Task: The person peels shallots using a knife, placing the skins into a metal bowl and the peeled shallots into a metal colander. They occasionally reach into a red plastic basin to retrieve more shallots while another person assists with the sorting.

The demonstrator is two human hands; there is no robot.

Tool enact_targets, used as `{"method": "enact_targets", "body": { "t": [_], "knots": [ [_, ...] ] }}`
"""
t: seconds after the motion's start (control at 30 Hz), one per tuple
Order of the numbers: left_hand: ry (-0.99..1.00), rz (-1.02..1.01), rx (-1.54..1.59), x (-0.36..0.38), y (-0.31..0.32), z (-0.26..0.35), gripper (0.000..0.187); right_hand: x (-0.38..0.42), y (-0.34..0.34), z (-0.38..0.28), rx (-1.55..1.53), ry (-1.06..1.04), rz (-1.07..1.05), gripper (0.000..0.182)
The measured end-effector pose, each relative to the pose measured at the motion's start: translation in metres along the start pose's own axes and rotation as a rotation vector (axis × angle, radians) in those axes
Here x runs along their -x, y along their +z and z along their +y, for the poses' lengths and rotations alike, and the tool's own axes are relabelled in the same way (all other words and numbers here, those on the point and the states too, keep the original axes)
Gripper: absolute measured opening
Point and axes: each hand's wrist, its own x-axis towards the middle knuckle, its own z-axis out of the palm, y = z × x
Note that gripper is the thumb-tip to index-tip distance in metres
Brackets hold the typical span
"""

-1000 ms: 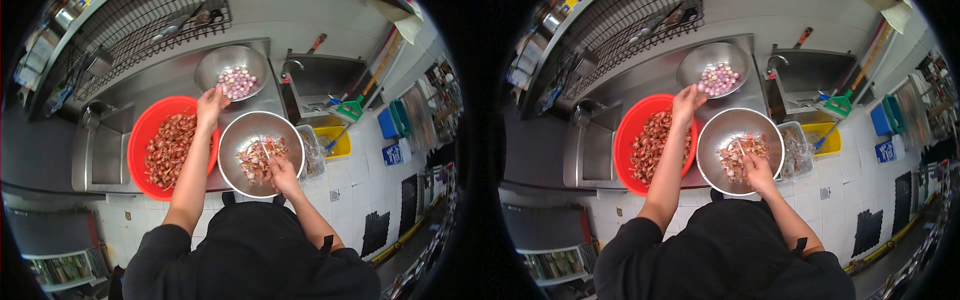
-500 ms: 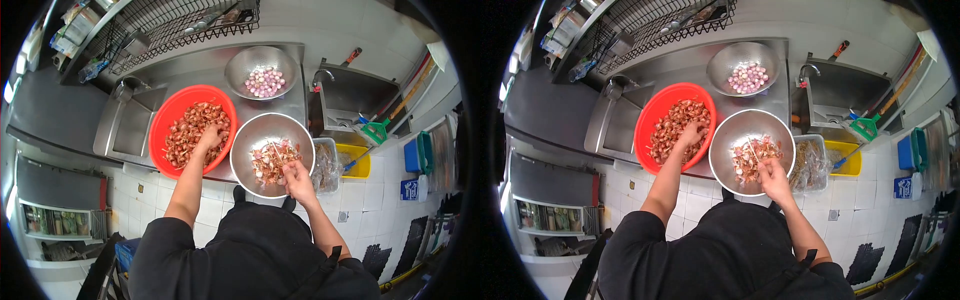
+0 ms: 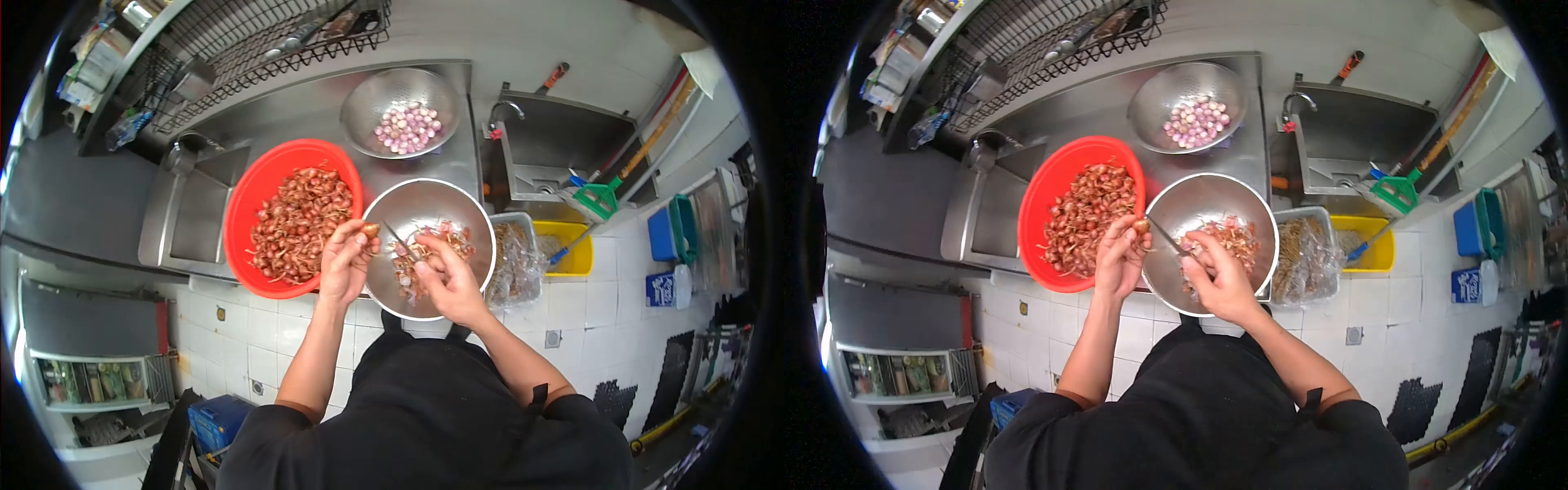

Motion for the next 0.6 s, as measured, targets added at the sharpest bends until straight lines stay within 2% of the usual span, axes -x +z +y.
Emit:
{"method": "enact_targets", "body": {
  "t": [0.07,0.17,0.33,0.4,0.43,0.5,0.53,0.6],
  "knots": [
    [-0.014,-0.036,0.045,0.007,0.018,-0.009,0.022,-0.003,0.010,-0.011,0.064,-0.020,-0.059,0.042],
    [0.030,-0.034,-0.005,0.009,0.026,-0.014,0.018,-0.008,0.026,-0.018,0.175,-0.092,0.013,0.045],
    [0.121,-0.105,-0.127,0.004,0.017,-0.009,0.021,-0.011,0.042,-0.022,0.184,-0.085,0.083,0.042],
    [0.149,-0.123,-0.162,0.003,0.015,-0.008,0.022,-0.017,0.049,-0.014,0.158,-0.285,0.170,0.037],
    [0.210,-0.170,-0.200,0.001,0.013,-0.008,0.023,-0.019,0.049,-0.012,0.164,-0.288,0.179,0.037],
    [0.271,-0.221,-0.233,0.001,0.012,-0.006,0.024,-0.021,0.050,-0.012,0.050,-0.184,0.176,0.033],
    [0.235,-0.217,-0.177,0.001,0.013,-0.004,0.025,-0.020,0.052,-0.016,0.056,-0.187,0.179,0.033],
    [0.117,-0.246,-0.039,-0.004,0.012,-0.001,0.026,-0.016,0.053,-0.030,-0.060,-0.011,0.157,0.033]
  ]
}}
